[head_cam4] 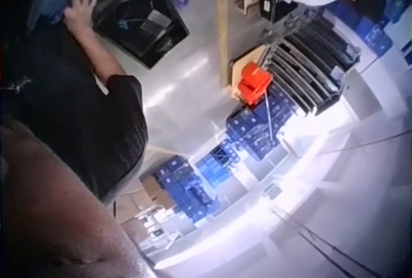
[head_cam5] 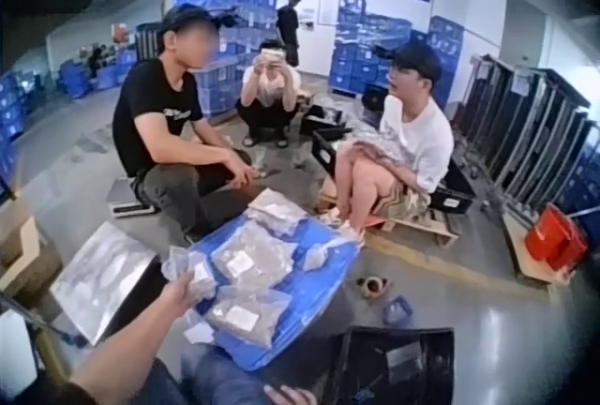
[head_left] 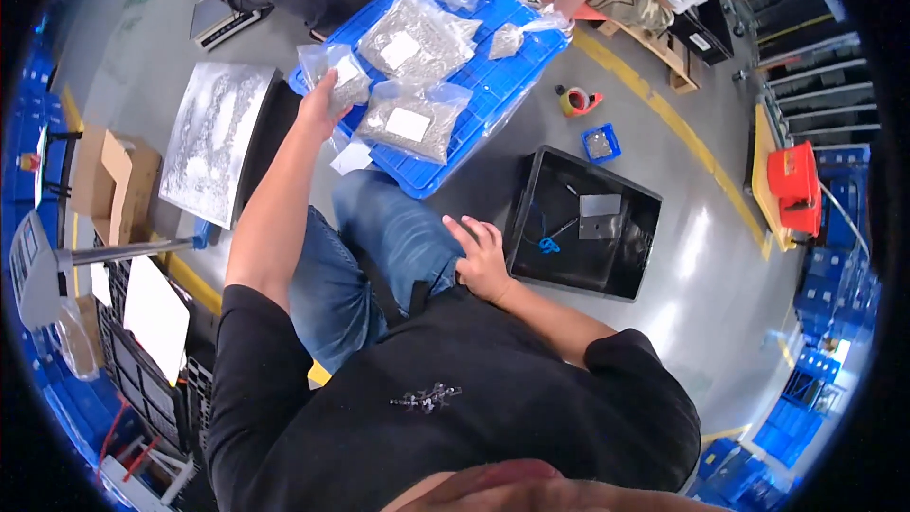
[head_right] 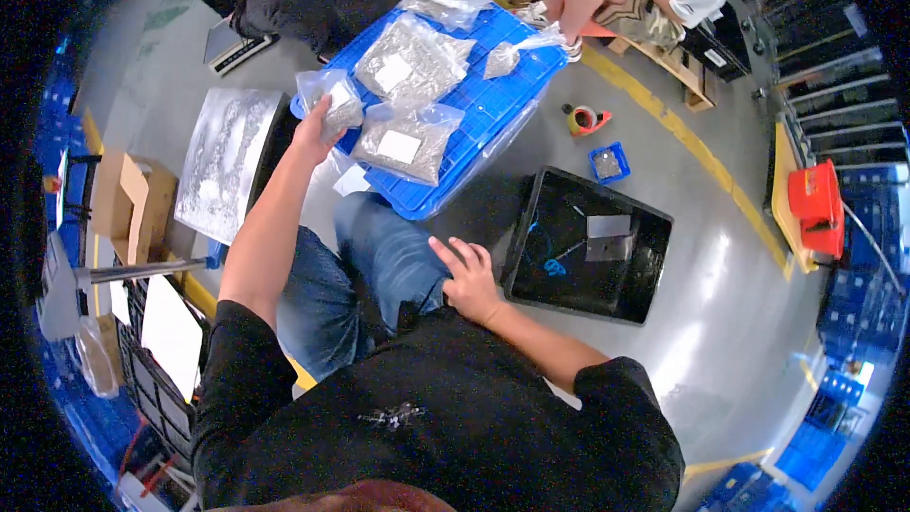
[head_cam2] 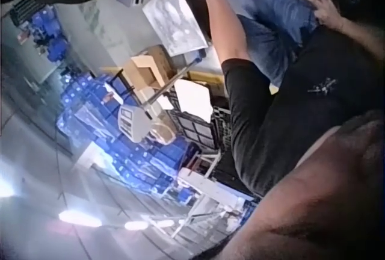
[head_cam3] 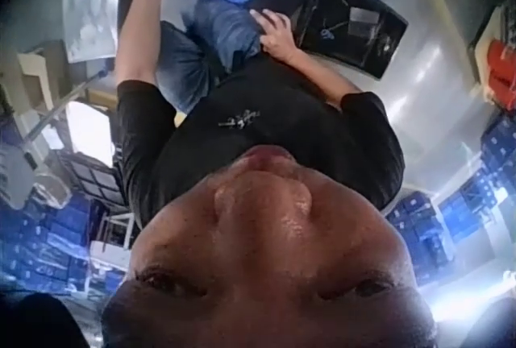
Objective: Sorting small plastic bags of components into a blue bin while referring to a smartphone.
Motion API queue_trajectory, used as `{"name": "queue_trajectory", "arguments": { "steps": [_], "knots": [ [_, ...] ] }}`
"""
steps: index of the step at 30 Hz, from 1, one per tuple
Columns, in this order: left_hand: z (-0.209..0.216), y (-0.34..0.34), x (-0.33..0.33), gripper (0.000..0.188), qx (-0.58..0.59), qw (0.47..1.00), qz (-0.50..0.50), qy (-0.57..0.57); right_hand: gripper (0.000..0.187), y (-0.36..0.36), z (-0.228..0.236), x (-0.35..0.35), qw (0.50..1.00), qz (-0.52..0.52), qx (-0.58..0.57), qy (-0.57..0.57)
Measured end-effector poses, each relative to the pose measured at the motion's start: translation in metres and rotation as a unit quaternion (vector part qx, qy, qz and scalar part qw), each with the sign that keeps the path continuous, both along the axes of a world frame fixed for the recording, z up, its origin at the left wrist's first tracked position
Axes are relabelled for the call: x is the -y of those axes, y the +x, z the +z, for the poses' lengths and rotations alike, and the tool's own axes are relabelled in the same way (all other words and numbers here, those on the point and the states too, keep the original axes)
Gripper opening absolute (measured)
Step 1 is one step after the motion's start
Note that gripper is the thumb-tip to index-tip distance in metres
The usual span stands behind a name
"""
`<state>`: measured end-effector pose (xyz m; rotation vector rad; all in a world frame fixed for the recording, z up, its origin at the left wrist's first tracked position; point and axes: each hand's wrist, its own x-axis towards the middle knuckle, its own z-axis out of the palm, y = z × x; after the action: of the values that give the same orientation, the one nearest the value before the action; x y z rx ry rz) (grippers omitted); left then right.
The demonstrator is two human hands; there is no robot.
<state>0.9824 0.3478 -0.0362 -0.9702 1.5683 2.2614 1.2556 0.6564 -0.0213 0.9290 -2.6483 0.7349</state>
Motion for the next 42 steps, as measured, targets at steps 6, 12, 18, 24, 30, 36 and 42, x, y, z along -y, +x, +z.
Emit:
{"name": "queue_trajectory", "arguments": {
  "steps": [6,12,18,24,30,36,42],
  "knots": [
    [-0.011,-0.004,0.002,0.045,-0.035,0.998,-0.035,-0.028,0.016,0.007,0.001,-0.019,0.997,0.054,0.041,-0.024],
    [-0.006,-0.008,-0.003,0.056,-0.082,0.949,-0.128,-0.276,0.022,0.017,0.013,-0.047,0.994,0.097,0.051,-0.017],
    [-0.026,-0.011,0.028,0.058,-0.127,0.846,-0.180,-0.485,0.031,0.044,0.020,-0.087,0.992,0.098,0.078,-0.024],
    [-0.027,-0.015,0.037,0.062,-0.037,0.854,-0.195,-0.480,0.035,0.046,0.030,-0.087,0.964,0.079,0.249,-0.040],
    [-0.006,-0.007,0.054,0.060,-0.030,0.861,-0.149,-0.485,0.047,0.016,0.053,-0.042,0.820,-0.118,0.557,0.053],
    [0.031,0.003,0.057,0.053,-0.088,0.915,-0.019,-0.393,0.072,0.006,0.058,-0.104,0.747,0.023,0.664,0.013],
    [0.080,0.024,0.076,0.049,-0.074,0.965,0.103,-0.229,0.088,-0.019,0.099,-0.158,0.523,0.064,0.820,-0.225]
  ]
}}
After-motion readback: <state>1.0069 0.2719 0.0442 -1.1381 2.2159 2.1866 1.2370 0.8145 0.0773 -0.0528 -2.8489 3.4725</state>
